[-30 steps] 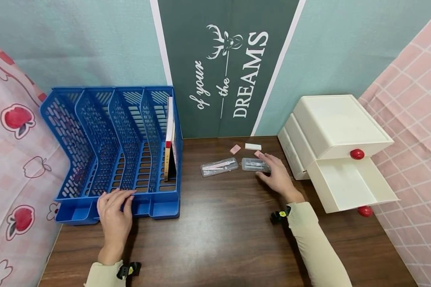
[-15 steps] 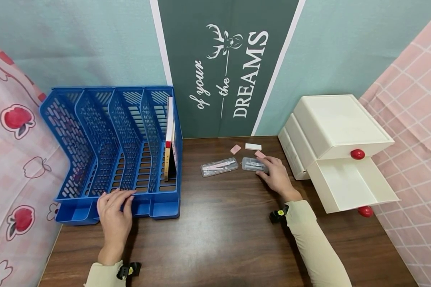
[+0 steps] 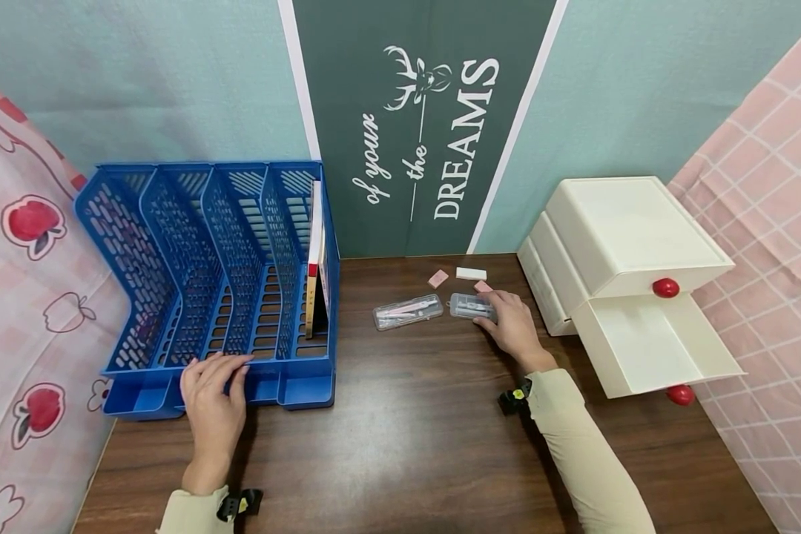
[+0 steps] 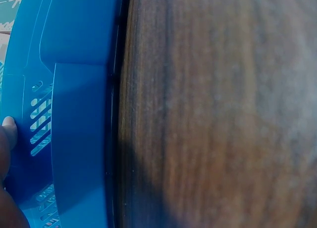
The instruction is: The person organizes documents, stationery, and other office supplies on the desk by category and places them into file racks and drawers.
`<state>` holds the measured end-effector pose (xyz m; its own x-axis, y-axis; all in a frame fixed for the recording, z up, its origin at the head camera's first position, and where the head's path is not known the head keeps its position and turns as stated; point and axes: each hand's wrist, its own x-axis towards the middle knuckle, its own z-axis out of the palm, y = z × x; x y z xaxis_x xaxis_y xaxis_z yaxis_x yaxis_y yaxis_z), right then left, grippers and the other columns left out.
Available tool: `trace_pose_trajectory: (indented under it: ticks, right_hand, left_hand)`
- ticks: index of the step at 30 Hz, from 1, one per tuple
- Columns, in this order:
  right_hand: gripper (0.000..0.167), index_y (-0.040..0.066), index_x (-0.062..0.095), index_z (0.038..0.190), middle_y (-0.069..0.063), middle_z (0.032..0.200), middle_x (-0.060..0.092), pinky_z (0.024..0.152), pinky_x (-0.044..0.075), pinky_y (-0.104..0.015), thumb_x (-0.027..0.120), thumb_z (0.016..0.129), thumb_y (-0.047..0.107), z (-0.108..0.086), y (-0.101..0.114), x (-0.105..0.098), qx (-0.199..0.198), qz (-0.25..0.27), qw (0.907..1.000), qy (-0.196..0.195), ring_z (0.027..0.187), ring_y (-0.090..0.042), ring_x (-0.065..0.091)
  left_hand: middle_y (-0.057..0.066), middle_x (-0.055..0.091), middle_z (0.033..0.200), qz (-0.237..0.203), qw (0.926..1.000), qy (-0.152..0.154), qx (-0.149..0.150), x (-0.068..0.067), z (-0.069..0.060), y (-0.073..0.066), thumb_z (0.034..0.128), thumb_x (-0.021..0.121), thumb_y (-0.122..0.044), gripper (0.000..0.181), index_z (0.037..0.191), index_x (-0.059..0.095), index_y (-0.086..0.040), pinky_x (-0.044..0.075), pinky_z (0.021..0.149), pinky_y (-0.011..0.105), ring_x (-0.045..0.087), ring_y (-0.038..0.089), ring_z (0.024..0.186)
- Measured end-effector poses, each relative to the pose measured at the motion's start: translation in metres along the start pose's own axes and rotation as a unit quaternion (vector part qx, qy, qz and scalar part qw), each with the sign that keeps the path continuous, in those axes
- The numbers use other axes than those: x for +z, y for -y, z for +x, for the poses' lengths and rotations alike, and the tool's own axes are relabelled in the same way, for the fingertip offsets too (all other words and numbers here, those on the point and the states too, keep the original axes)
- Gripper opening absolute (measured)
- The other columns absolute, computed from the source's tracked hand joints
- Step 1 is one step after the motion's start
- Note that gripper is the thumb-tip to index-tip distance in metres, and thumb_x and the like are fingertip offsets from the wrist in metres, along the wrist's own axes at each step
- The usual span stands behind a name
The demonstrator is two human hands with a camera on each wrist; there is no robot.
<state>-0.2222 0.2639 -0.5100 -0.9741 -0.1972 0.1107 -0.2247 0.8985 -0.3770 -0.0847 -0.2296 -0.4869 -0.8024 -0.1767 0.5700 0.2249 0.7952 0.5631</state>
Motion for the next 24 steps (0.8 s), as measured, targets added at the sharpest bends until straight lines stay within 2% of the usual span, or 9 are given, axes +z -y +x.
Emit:
trace_pose_trajectory:
  ticks: [8, 15, 24]
  right_hand:
    - [0.056, 0.008, 0.060, 0.140, -0.023, 0.131, 0.057, 0.096, 0.038, -0.064, 0.079, 0.090, 0.026, 0.0013, 0.0046, -0.0039, 0.009, -0.019, 0.9997, 0.013, 0.122, -0.045, 0.048]
    - [0.057, 0.009, 0.062, 0.139, -0.023, 0.127, 0.058, 0.091, 0.039, -0.061, 0.080, 0.089, 0.028, 0.0000, 0.0060, -0.0054, 0.016, -0.029, 0.9993, 0.015, 0.119, -0.044, 0.049]
    - [0.058, 0.010, 0.063, 0.137, -0.021, 0.127, 0.061, 0.087, 0.043, -0.059, 0.083, 0.085, 0.029, 0.0000, 0.0035, -0.0084, 0.003, -0.034, 0.9993, 0.016, 0.114, -0.042, 0.054]
  left_hand:
    - [0.022, 0.074, 0.103, -0.001, 1.0000, -0.004, 0.001, 0.0000, 0.0001, 0.0003, 0.0902, 0.072, 0.004, 0.011, 0.099, 0.077, 0.002, 0.023, 0.115, 0.052, 0.056, 0.042, 0.114]
    - [0.022, 0.074, 0.099, -0.009, 0.9997, -0.023, 0.007, 0.0017, 0.0005, -0.0010, 0.0858, 0.074, 0.010, 0.014, 0.097, 0.076, 0.003, 0.024, 0.115, 0.051, 0.056, 0.044, 0.112]
    - [0.022, 0.074, 0.100, -0.007, 0.9998, -0.018, 0.001, 0.0016, 0.0009, -0.0015, 0.0860, 0.074, 0.009, 0.014, 0.097, 0.076, 0.002, 0.024, 0.115, 0.051, 0.056, 0.043, 0.112]
